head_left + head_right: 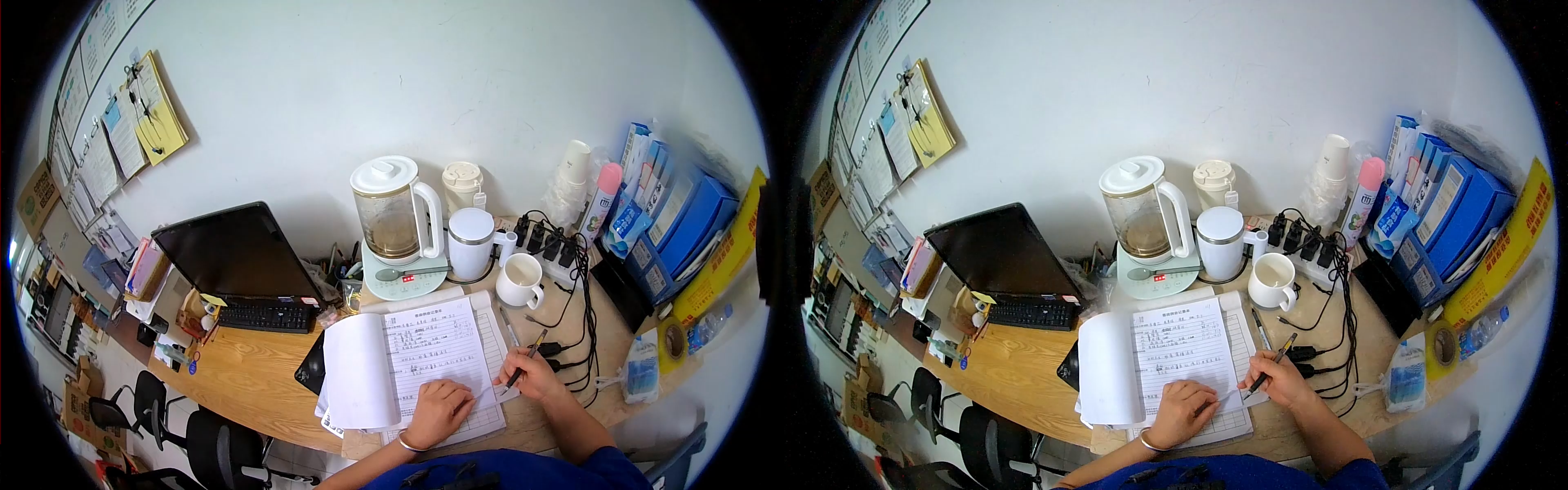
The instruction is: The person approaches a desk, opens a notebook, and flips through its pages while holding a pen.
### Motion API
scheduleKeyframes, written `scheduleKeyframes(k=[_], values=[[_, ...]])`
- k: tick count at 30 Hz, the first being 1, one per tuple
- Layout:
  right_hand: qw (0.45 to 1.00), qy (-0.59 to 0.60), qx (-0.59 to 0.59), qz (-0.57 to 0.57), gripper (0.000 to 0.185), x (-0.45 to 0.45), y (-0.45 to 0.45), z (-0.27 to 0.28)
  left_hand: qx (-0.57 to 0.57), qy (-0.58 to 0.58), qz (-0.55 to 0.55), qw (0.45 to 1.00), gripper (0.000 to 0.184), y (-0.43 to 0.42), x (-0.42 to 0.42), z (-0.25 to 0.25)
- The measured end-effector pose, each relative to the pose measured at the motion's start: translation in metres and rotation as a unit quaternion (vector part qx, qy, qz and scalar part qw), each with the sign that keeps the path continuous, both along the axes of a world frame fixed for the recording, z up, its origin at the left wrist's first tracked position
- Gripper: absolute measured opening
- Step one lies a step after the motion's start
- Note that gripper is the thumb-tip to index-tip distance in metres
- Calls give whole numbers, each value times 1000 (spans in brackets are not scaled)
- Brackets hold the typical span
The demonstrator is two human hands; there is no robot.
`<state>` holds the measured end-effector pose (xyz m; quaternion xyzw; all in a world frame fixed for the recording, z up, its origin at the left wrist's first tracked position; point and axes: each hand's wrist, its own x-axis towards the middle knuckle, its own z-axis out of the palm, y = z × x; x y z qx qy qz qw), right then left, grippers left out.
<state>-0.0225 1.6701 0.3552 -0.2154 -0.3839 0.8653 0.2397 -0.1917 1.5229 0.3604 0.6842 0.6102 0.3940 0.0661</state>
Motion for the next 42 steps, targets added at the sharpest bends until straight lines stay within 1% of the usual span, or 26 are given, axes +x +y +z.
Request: scheduleKeyframes(k=[3,6,30,33,42], values=[[1000,8,-6,14,23,1,1,1,-2,1,2,1000,10,0,0,0],[1000,-4,-6,-3,22,0,0,1,-5,4,3,1000,10,0,0,0],[1000,-3,-7,-7,23,0,-1,-1,-5,2,1,1000,11,-1,0,0],[1000,5,-3,13,23,2,1,-2,-6,4,1,1000,11,-1,0,-1],[1000,6,-2,8,23,1,1,-6,-3,6,-1,1000,10,-1,0,-1]])
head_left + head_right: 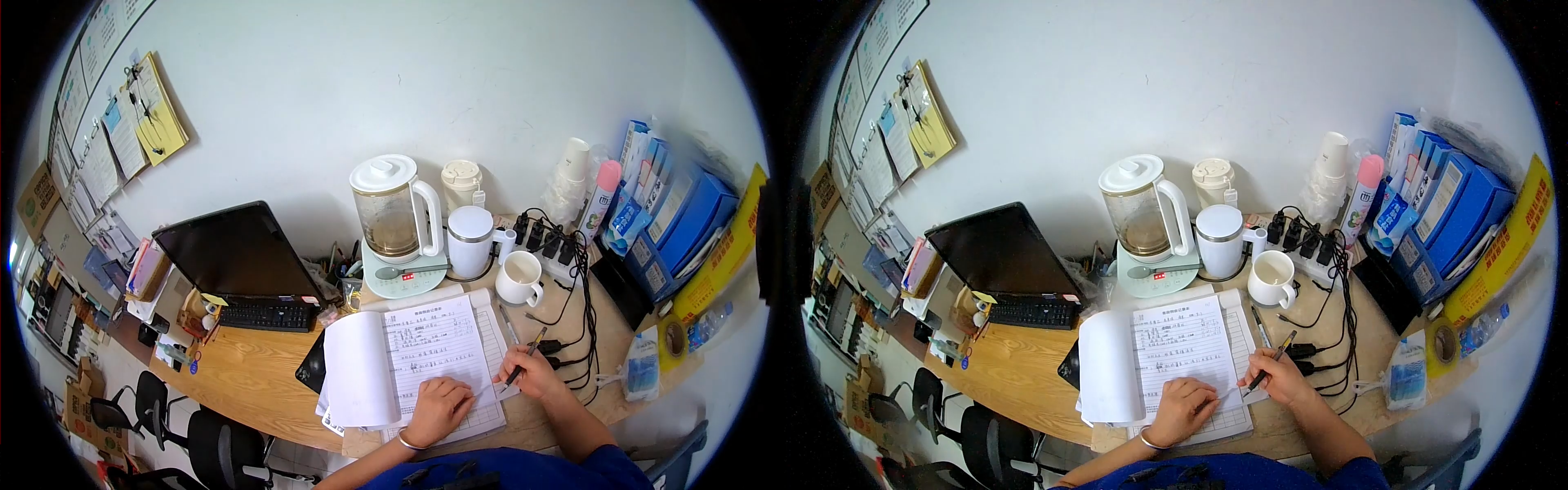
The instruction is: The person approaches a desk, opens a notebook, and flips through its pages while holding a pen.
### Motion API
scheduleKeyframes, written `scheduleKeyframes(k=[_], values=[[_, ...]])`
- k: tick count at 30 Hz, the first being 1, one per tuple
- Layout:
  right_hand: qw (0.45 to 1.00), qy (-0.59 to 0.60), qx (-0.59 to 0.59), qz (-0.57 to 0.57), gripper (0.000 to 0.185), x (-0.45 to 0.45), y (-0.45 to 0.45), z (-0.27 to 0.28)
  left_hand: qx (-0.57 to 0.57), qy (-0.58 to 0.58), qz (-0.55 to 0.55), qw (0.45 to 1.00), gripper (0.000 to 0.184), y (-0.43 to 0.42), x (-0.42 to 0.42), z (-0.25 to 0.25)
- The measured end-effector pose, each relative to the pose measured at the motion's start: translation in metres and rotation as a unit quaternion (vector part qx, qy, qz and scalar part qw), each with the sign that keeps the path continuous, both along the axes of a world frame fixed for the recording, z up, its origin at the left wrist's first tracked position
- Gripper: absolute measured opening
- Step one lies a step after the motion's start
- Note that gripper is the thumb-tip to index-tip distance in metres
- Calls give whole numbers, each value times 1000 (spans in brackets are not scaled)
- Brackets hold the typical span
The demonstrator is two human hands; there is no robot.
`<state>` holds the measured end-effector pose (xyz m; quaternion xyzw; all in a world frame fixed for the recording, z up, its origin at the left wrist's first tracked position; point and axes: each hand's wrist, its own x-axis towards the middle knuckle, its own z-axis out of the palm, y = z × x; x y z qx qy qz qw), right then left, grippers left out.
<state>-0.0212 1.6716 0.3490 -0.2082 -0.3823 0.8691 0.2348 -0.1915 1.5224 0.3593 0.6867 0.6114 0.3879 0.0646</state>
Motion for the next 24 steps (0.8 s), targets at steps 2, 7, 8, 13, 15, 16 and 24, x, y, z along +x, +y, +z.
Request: scheduleKeyframes(k=[2,7,8,13,15,16,24], values=[[1000,-1,1,0,24,0,0,2,3,1,0,1000,10,0,0,0],[1000,1,6,3,24,0,0,3,-4,-2,4,1000,10,-1,1,2],[1000,-5,5,2,24,-1,-1,6,-4,-1,4,1000,10,-1,1,2],[1000,-4,3,10,24,0,0,4,-8,-10,1,1000,10,0,0,1],[1000,-7,4,7,24,-1,-1,7,-8,-11,0,1000,10,-1,0,2],[1000,-7,3,7,24,-1,-1,7,-8,-12,-1,1000,10,-1,0,3],[1000,-1,4,9,24,0,1,2,-2,-7,1,1000,10,0,0,1]])
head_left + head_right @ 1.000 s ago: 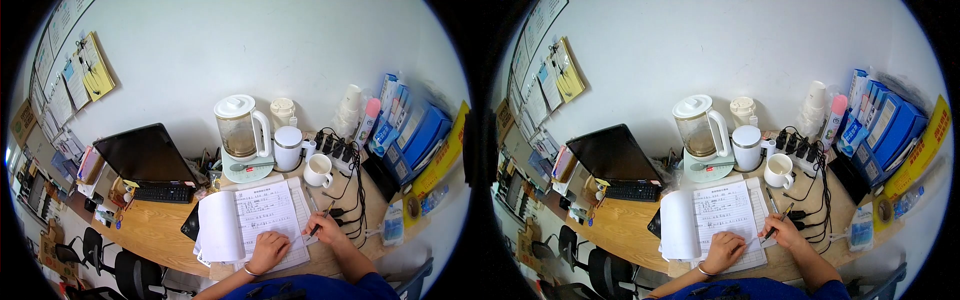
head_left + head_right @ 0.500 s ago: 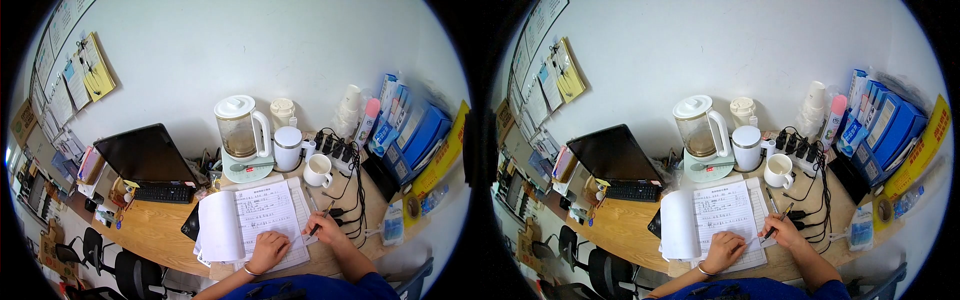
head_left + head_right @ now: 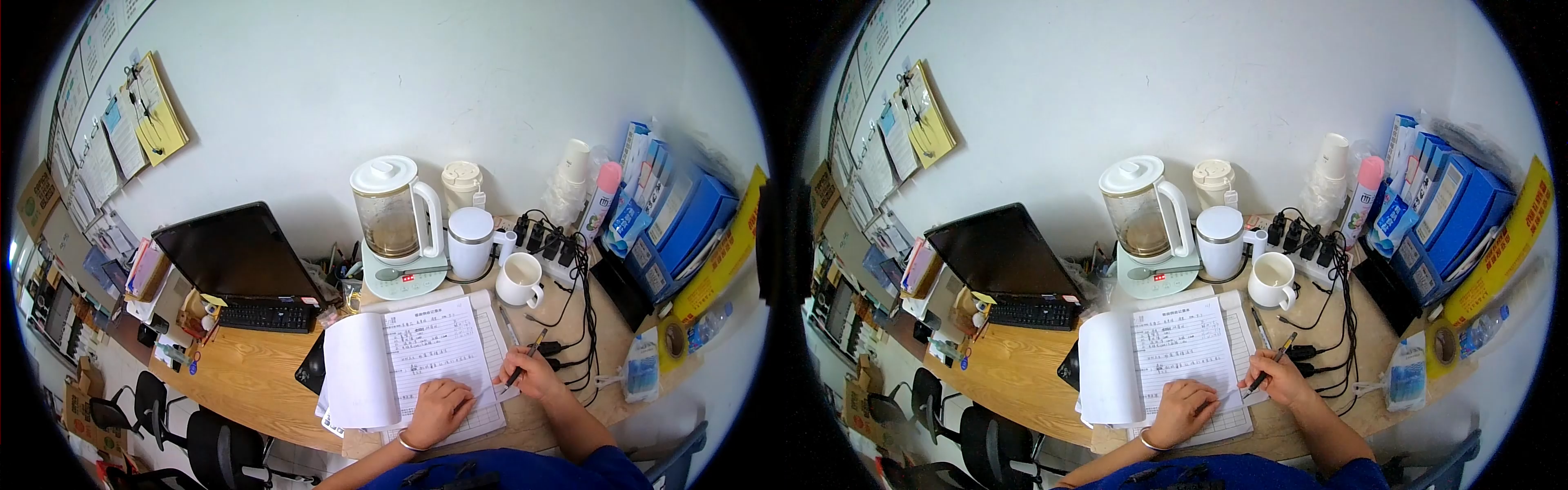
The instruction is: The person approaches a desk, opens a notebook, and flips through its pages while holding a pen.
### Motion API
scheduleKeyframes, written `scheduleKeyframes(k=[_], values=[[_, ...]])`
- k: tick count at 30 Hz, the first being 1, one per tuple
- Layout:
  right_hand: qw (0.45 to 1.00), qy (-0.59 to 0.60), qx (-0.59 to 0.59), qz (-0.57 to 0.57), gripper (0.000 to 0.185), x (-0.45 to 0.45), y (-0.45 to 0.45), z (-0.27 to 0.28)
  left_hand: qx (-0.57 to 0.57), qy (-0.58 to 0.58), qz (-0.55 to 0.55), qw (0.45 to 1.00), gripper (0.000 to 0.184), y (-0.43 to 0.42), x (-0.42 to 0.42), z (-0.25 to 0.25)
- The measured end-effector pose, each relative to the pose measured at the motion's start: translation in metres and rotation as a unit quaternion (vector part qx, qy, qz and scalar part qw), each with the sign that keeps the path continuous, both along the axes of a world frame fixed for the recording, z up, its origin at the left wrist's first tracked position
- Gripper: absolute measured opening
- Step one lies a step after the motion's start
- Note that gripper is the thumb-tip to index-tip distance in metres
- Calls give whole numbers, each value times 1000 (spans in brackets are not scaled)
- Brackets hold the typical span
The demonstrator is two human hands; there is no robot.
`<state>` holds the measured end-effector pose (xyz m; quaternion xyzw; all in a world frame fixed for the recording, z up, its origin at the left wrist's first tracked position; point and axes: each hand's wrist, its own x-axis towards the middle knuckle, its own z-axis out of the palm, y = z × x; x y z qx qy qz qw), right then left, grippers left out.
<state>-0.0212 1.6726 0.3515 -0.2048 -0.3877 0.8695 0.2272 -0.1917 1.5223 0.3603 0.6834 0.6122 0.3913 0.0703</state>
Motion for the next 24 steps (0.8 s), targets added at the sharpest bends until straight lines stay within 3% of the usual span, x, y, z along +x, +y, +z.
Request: scheduleKeyframes(k=[24], values=[[1000,23,-13,7,19,0,0,2,-3,3,2,1000,10,0,0,-1]])
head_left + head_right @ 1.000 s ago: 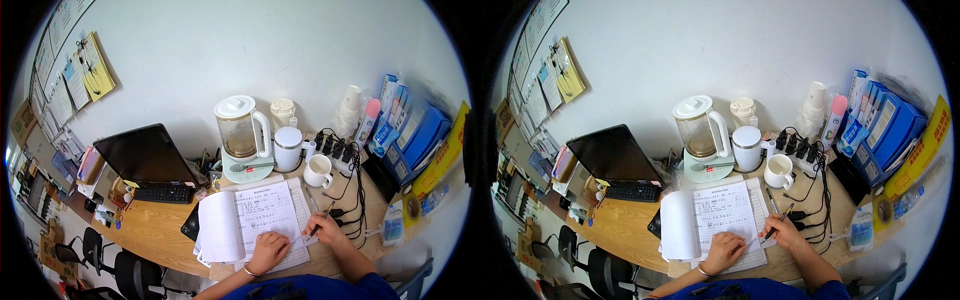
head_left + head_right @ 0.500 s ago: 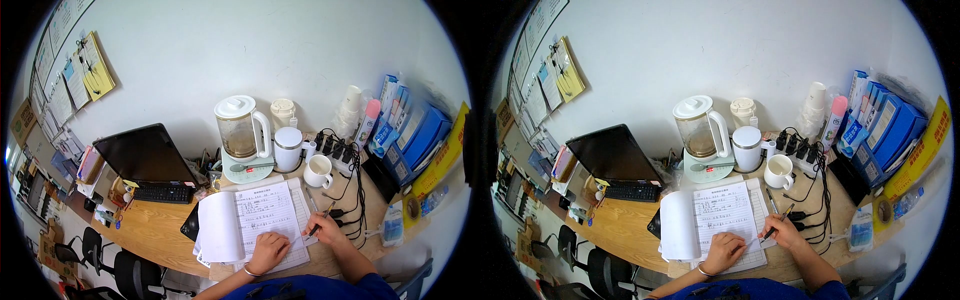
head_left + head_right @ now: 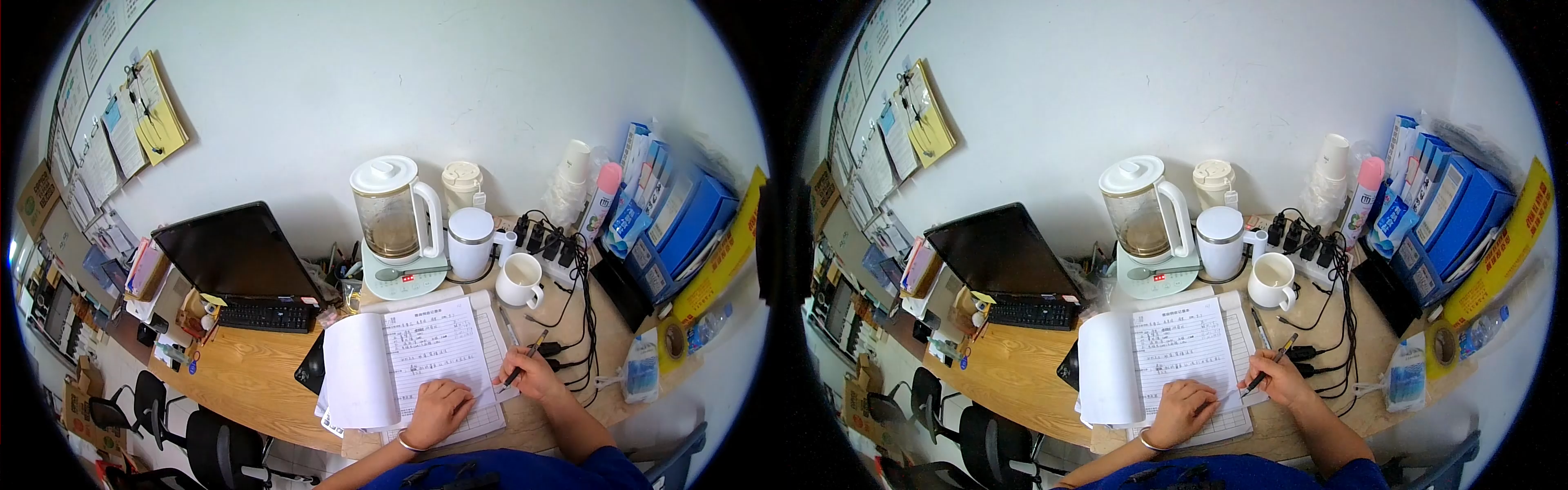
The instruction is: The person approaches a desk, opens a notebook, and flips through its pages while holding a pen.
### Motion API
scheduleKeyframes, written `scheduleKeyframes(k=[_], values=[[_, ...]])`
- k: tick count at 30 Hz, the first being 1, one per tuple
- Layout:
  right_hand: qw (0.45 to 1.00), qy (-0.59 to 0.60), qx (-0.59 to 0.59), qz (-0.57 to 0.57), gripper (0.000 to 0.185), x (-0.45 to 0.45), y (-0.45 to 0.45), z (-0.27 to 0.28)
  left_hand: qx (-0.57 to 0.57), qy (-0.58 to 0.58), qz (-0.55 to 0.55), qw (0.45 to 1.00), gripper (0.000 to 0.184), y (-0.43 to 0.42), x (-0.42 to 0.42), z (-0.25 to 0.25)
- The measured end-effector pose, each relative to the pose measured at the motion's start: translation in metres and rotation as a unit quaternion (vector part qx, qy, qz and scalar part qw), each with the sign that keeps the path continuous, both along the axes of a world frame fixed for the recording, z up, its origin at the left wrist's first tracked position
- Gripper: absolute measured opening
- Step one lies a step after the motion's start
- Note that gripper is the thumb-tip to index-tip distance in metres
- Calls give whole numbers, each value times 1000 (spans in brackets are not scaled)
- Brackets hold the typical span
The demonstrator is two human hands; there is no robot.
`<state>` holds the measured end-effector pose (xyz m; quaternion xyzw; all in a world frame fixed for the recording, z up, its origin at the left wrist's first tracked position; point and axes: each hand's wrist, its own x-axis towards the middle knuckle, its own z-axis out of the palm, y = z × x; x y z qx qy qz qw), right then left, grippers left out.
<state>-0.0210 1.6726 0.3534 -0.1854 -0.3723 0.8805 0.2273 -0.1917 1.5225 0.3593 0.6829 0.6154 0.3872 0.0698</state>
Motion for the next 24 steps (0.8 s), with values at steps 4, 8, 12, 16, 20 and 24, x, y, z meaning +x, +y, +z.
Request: scheduleKeyframes(k=[4,8,12,16,20,24], values=[[1000,-3,3,1,19,0,0,-1,-2,1,0,1000,10,0,0,1],[1000,-4,5,2,19,0,0,1,-3,1,-3,1000,10,0,0,1],[1000,-12,-2,-11,19,0,-2,3,1,0,-2,1000,10,0,0,0],[1000,-12,0,-8,19,0,-1,1,1,0,-2,1000,11,-1,0,2],[1000,-7,1,-8,18,1,-1,-1,-8,6,2,1000,11,-1,1,0],[1000,-3,0,-3,18,0,-1,-1,7,2,2,1000,10,0,0,-1]])
